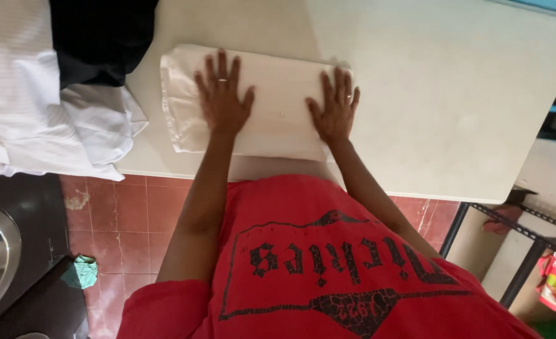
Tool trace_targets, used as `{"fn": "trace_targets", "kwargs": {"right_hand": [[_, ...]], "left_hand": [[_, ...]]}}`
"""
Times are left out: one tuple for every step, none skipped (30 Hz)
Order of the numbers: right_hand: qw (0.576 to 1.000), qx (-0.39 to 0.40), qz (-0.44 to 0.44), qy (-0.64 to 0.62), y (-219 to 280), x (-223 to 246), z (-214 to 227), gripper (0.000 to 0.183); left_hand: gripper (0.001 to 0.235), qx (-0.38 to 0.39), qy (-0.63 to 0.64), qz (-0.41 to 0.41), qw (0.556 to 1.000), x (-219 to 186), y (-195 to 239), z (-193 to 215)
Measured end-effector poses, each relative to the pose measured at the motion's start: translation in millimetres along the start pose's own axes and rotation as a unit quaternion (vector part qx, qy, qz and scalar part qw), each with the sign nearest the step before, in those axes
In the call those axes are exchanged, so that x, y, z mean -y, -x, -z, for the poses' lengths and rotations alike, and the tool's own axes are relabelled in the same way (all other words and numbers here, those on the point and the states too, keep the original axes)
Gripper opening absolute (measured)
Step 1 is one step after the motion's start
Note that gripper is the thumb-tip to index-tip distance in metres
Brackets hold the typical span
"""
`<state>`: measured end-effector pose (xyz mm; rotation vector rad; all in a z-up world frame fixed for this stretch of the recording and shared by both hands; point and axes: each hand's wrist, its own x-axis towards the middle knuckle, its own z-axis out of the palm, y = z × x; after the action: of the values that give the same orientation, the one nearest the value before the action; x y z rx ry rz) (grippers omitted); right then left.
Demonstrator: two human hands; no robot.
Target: Folding a white long-sleeved shirt on a flat surface.
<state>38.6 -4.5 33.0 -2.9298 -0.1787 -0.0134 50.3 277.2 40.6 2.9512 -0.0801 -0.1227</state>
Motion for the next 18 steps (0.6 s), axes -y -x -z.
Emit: {"fn": "trace_targets", "kwargs": {"right_hand": [[0.999, 0.005, -0.044, -0.016, -1.7, -9.1, 1.0, 0.079], [0.996, 0.01, -0.084, -0.032, -4.7, -17.7, 1.8, 0.086], [0.996, 0.01, -0.086, -0.032, -3.8, -24.9, 3.4, 0.086], [0.995, -0.01, -0.089, -0.04, -3.6, -29.8, 3.2, 0.082], [0.994, -0.03, -0.091, -0.049, -3.0, -34.6, 3.3, 0.078], [0.994, -0.032, -0.092, -0.05, -1.7, -35.0, 3.0, 0.078], [0.993, -0.021, -0.103, -0.044, -0.8, -35.8, 3.1, 0.08], [0.993, -0.01, -0.114, -0.037, -2.2, -38.5, 3.4, 0.083], [0.993, -0.012, -0.114, -0.037, 3.7, -28.7, 1.4, 0.083], [0.998, -0.022, -0.051, -0.024, 14.2, -18.8, -1.0, 0.074], [0.999, -0.031, 0.012, -0.011, 24.7, -9.2, -3.8, 0.065], [0.999, -0.027, 0.009, -0.013, 40.9, 2.6, -16.1, 0.065], [0.992, -0.015, 0.123, -0.024, 56.9, 14.7, -27.7, 0.061], [0.971, -0.01, 0.237, -0.034, 63.6, 26.4, -39.7, 0.057], [0.971, -0.014, 0.234, -0.033, 59.3, 26.6, -33.2, 0.057], [0.975, -0.007, 0.219, -0.033, 57.9, 24.7, -25.6, 0.054], [0.979, 0.0, 0.203, -0.033, 57.0, 23.1, -18.3, 0.053], [0.979, 0.002, 0.202, -0.033, 58.3, 21.7, -15.7, 0.053]], "left_hand": [[0.073, 0.036, 0.01, 0.039, 0.999, 4.5, -1.6, 6.6], [0.073, 0.071, 0.019, 0.08, 0.994, 9.6, -2.6, 13.6], [0.073, 0.072, 0.019, 0.079, 0.994, 10.6, -2.4, 9.7], [0.071, 0.034, 0.025, 0.08, 0.996, 14.3, -1.8, 5.9], [0.07, -0.004, 0.032, 0.082, 0.996, 17.9, -0.8, 2.5], [0.07, -0.005, 0.031, 0.08, 0.996, 17.8, 0.9, 0.0], [0.067, -0.022, 0.044, 0.085, 0.995, 17.4, 2.1, -2.3], [0.064, -0.041, 0.058, 0.091, 0.993, 15.6, 1.2, -5.5], [0.064, -0.043, 0.059, 0.09, 0.993, 3.9, 5.3, -0.6], [0.067, -0.021, 0.065, 0.067, 0.995, -8.3, 14.2, 3.1], [0.071, 0.0, 0.071, 0.044, 0.997, -20.6, 22.9, 6.5], [0.071, 0.004, 0.07, 0.043, 0.997, -32.4, 38.1, -7.7], [0.063, -0.062, 0.069, -0.052, 0.994, -44.2, 53.5, -21.3], [0.06, -0.135, 0.068, -0.149, 0.977, -54.8, 59.8, -34.2], [0.06, -0.136, 0.067, -0.153, 0.976, -35.1, 59.6, -37.4], [0.066, -0.136, 0.039, -0.132, 0.981, -18.0, 61.8, -41.4], [0.077, -0.136, 0.01, -0.112, 0.984, -0.7, 64.5, -45.7], [0.077, -0.135, 0.011, -0.113, 0.984, 6.0, 65.4, -38.3]]}}
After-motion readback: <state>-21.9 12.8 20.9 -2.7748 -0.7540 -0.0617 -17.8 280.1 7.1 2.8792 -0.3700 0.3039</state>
